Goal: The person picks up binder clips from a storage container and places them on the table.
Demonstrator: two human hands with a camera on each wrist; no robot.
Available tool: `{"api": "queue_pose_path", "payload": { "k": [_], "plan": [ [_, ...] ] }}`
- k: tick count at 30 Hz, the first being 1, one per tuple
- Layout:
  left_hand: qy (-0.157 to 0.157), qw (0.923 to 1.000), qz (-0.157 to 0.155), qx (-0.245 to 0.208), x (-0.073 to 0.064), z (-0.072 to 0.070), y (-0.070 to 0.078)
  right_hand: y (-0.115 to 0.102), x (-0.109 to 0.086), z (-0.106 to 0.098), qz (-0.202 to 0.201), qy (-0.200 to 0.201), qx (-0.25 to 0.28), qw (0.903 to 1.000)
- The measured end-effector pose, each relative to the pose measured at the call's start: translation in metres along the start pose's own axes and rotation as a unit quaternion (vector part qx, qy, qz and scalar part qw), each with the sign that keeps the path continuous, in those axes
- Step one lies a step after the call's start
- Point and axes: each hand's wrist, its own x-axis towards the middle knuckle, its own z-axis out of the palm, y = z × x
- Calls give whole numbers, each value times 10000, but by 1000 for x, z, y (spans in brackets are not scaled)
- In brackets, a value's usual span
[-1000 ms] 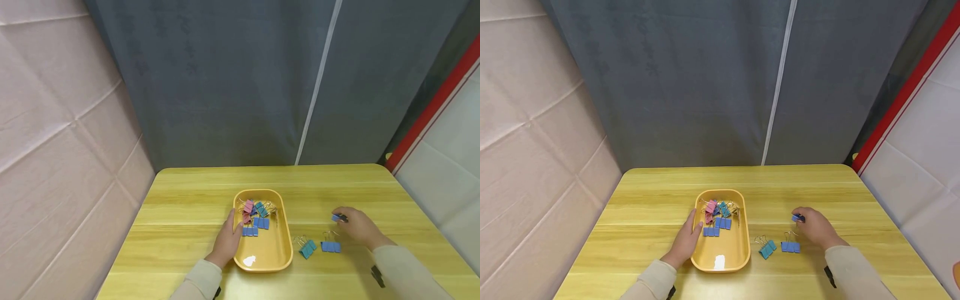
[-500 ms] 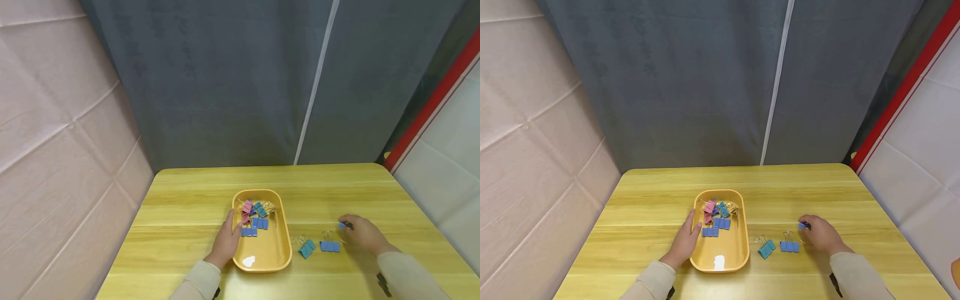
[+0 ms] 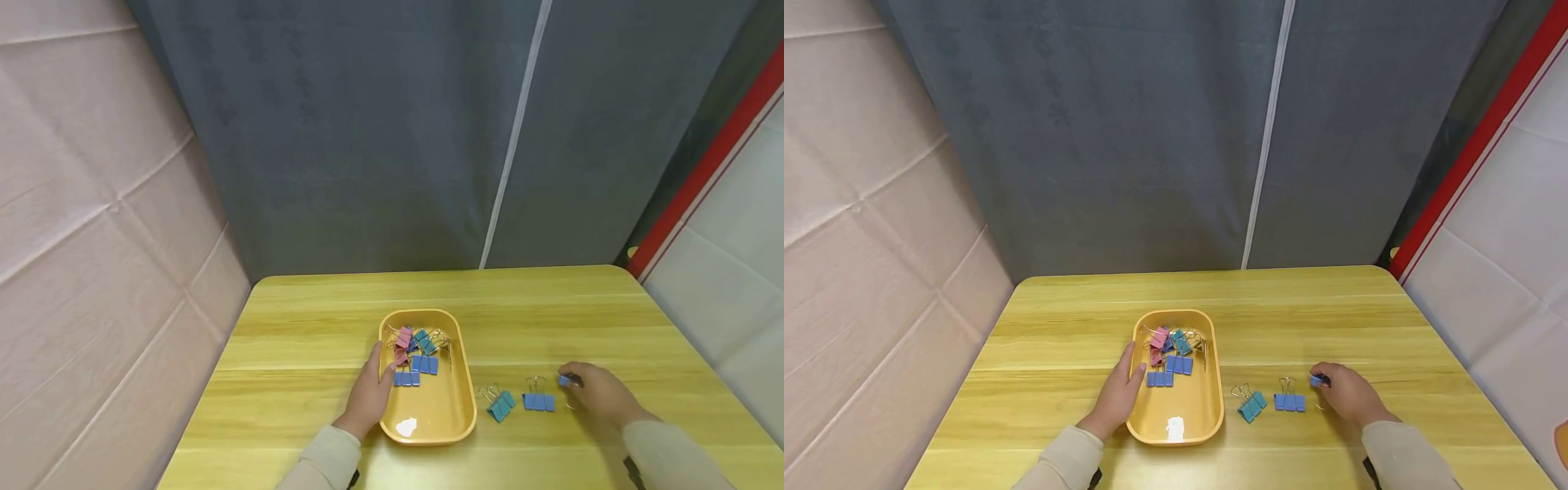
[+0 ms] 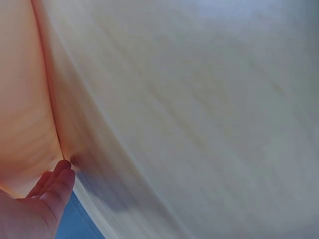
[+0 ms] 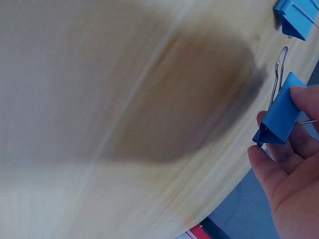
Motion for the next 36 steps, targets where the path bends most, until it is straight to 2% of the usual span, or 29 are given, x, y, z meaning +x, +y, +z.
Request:
{"api": "queue_pose_path", "payload": {
  "k": [6,15,23,30,36],
  "plan": [
    [23,10000,-13,34,0,0,0,4,-3,4,73,-69,-20,9999],
    [15,10000,-41,55,1,1,-1,1,-8,11,-241,56,-71,9997],
    [-14,10000,-19,77,1,1,-2,4,-9,13,-245,7,-111,9996],
    [35,9999,149,77,2,0,-3,5,-9,15,-175,9,-154,9997],
    [-6,9999,101,50,2,0,-3,6,-9,16,-246,91,-249,9993]
  ]
}}
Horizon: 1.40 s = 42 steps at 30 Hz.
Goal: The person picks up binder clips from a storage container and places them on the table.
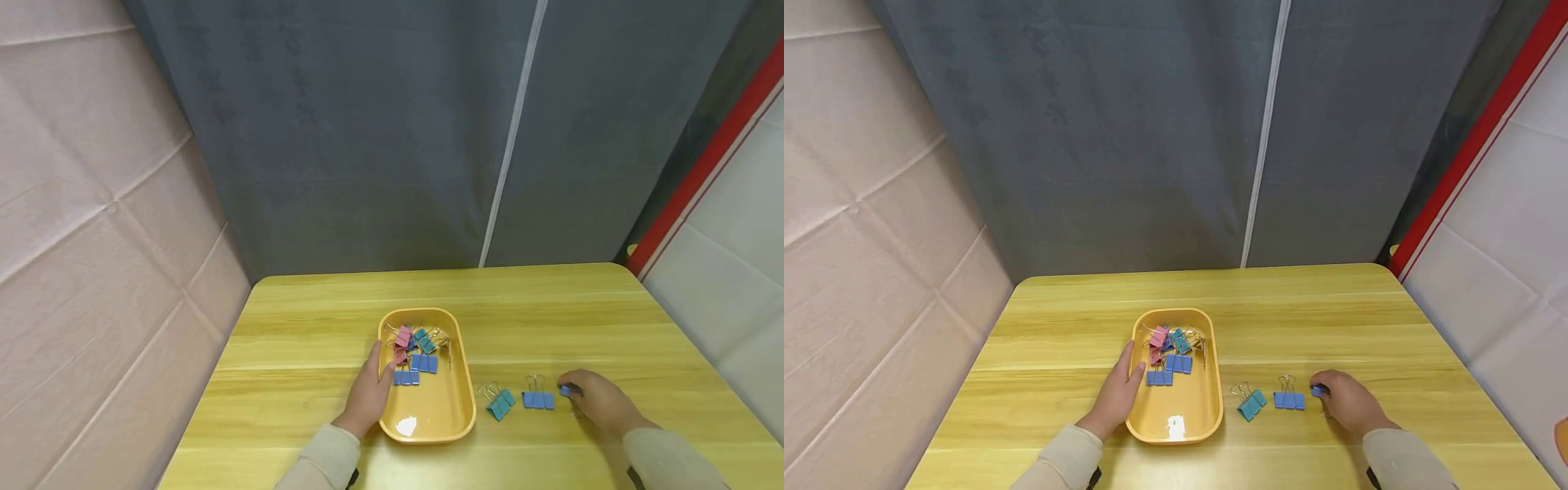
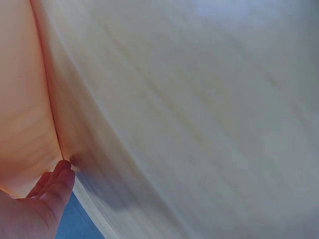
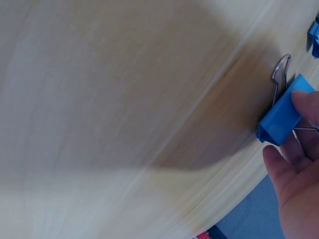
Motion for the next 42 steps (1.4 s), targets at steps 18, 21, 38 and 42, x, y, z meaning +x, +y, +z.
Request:
{"api": "queue_pose_path", "payload": {
  "k": [18,21,38,42],
  "plan": [
    [-13,10000,-36,-53,-1,-1,3,4,-4,-3,208,-184,205,9994],
    [-17,10000,-31,-61,-1,-1,3,7,-4,-3,258,-236,293,9990],
    [11,9999,-57,-100,0,0,1,-8,-2,-17,-110,228,-37,9997],
    [-4,9999,-78,-130,-1,0,1,-16,2,-21,-160,453,-144,9987]
  ]
}}
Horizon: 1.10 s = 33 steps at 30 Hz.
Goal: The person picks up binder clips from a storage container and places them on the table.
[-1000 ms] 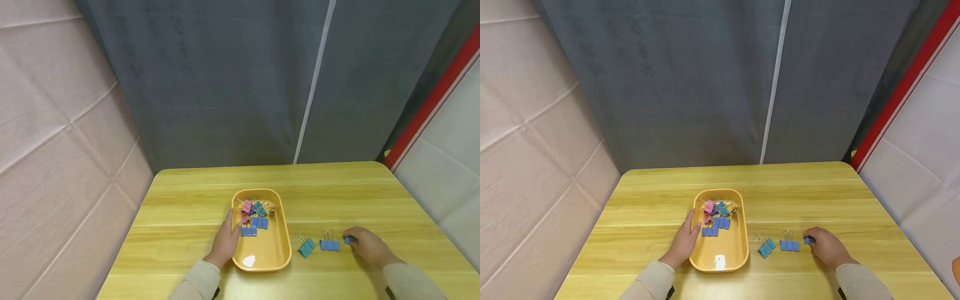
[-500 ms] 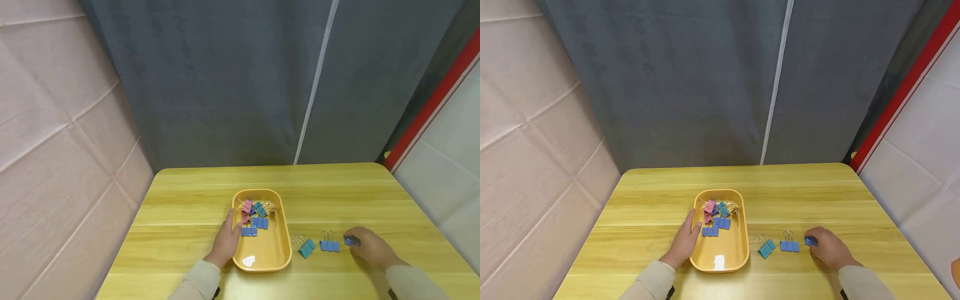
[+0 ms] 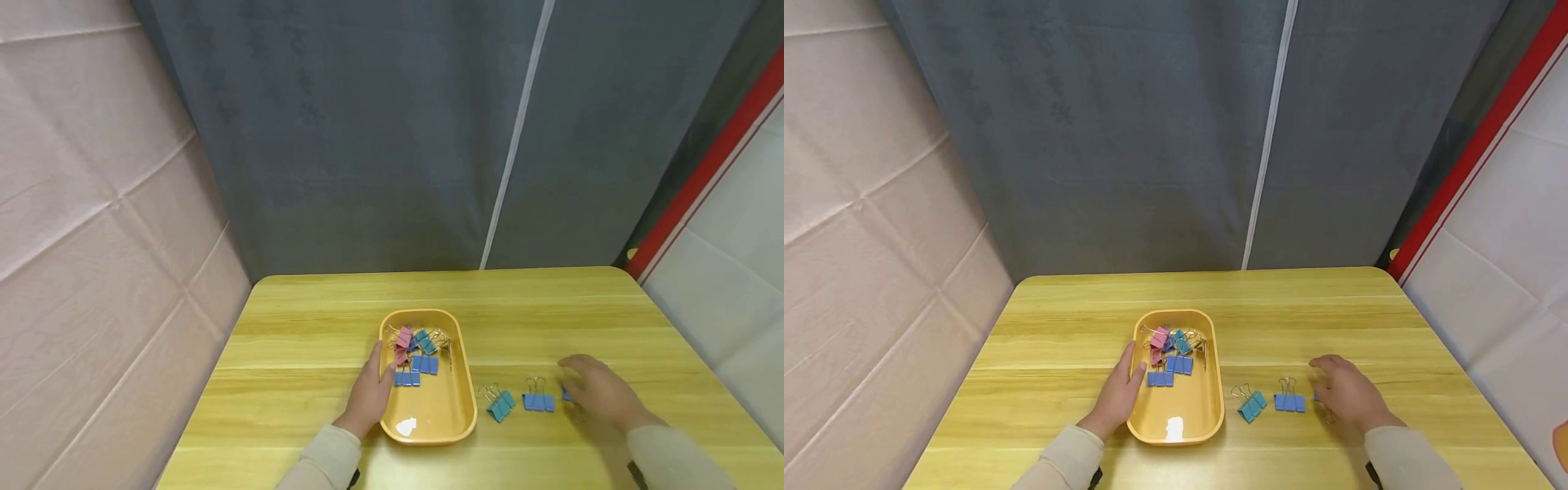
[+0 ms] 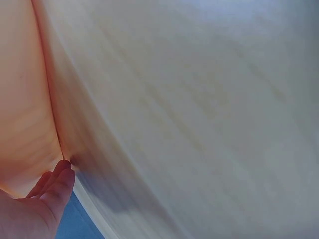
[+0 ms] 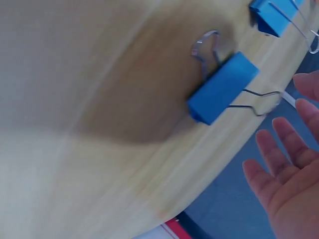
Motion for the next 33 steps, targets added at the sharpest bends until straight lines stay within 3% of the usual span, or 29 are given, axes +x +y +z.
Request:
{"api": "queue_pose_path", "payload": {
  "k": [17,33],
  "plan": [
    [19,9999,72,90,1,0,-1,-60,36,-9,-3,353,149,9993],
    [7,9999,79,106,1,1,-2,-114,74,3,-349,470,424,9974]
  ]
}}
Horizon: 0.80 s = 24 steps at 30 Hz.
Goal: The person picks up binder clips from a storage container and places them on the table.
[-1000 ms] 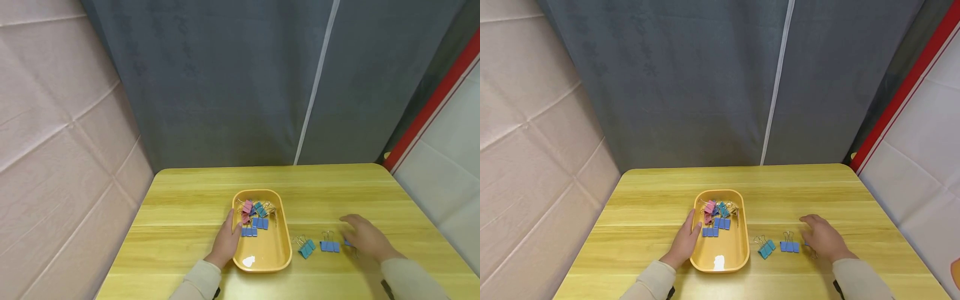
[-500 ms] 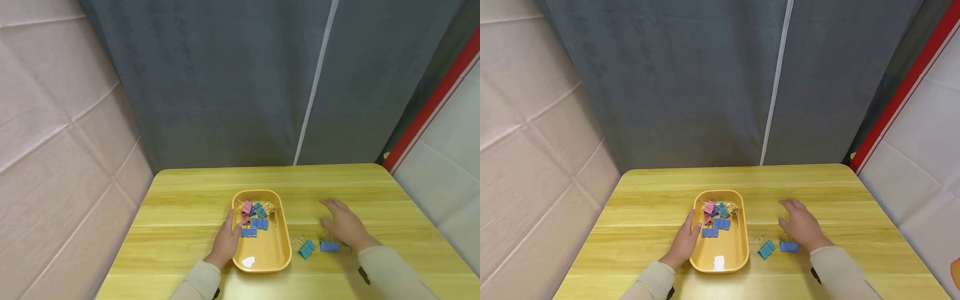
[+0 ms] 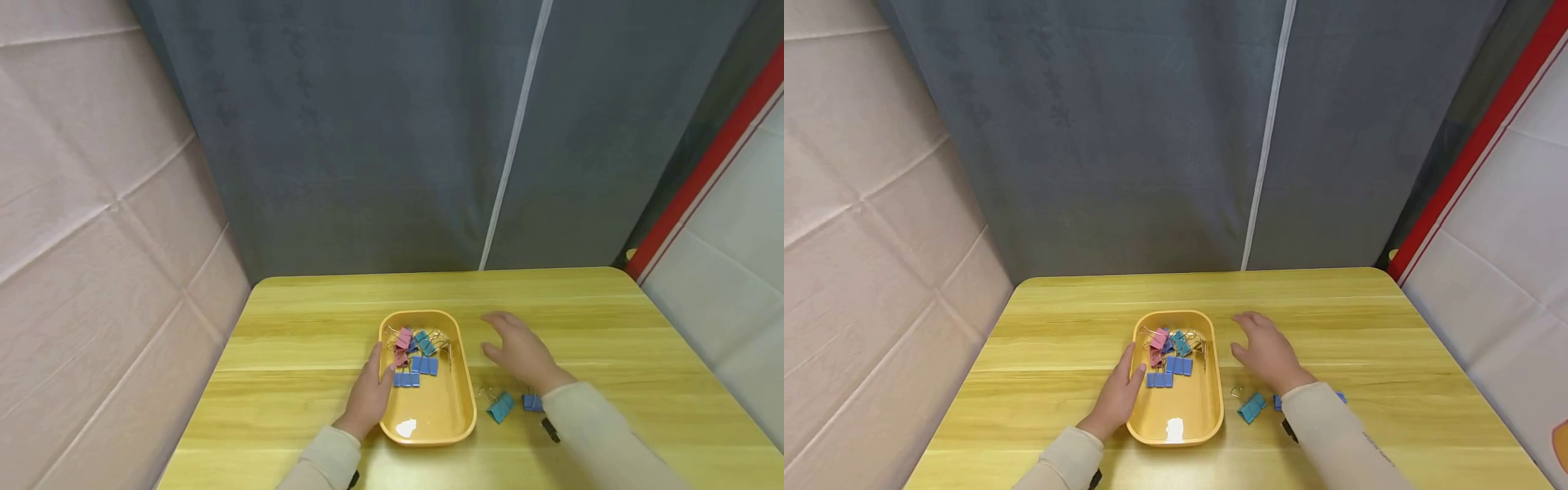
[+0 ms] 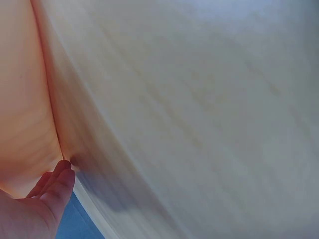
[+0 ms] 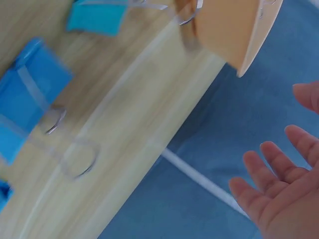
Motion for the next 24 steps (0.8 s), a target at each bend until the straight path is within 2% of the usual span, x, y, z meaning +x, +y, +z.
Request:
{"api": "queue_pose_path", "payload": {
  "k": [14,24],
  "plan": [
    [-12,9999,-103,4,0,0,2,-38,30,22,-246,-235,205,9992],
    [35,9999,-78,66,-1,2,-3,-58,44,27,-356,-426,213,9982]
  ]
}}
